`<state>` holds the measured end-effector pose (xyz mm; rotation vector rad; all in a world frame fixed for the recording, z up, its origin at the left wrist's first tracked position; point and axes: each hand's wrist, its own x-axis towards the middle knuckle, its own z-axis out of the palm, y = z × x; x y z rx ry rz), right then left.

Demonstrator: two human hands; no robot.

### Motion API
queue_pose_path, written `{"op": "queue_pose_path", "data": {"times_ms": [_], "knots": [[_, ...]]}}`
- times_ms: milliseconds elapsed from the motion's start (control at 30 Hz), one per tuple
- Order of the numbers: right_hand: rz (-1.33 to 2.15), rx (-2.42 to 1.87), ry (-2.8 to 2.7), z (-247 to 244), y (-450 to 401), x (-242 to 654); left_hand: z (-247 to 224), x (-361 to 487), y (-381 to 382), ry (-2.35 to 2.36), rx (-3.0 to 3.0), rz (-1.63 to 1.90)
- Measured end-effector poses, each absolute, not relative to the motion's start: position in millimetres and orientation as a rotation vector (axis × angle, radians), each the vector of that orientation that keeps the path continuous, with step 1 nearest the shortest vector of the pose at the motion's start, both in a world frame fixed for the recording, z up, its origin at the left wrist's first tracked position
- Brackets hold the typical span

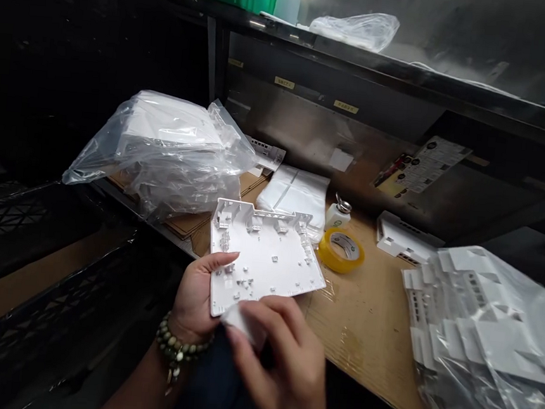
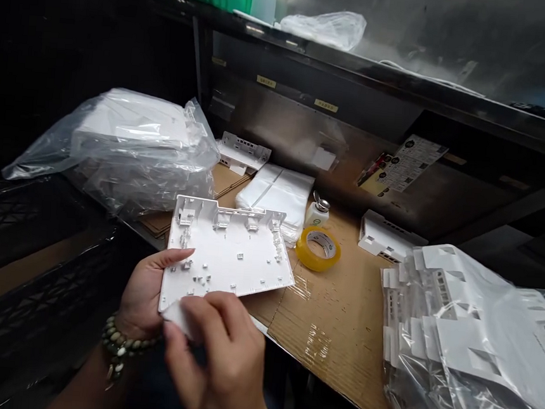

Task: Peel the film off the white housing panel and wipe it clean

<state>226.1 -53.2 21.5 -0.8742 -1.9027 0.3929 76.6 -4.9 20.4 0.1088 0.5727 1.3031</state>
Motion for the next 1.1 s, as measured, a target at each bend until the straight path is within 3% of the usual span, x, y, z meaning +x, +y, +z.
{"op": "queue_pose_path", "data": {"times_ms": [233,733,1100], "knots": [[0.347,-0.947,-1.907,12.0,-54.2,209.6,30.2,82.4,-10.8,0.697,0.091,1.529],[0.316,-0.879,-1.912,10.3,-56.1,208.5,24.1,83.0,-8.5,0.652,0.072,1.557],[0.123,-1.307,-1.483,5.5,-28.2,299.5,13.6,44.6,2.2,0.565,-0.014,1.383]]}}
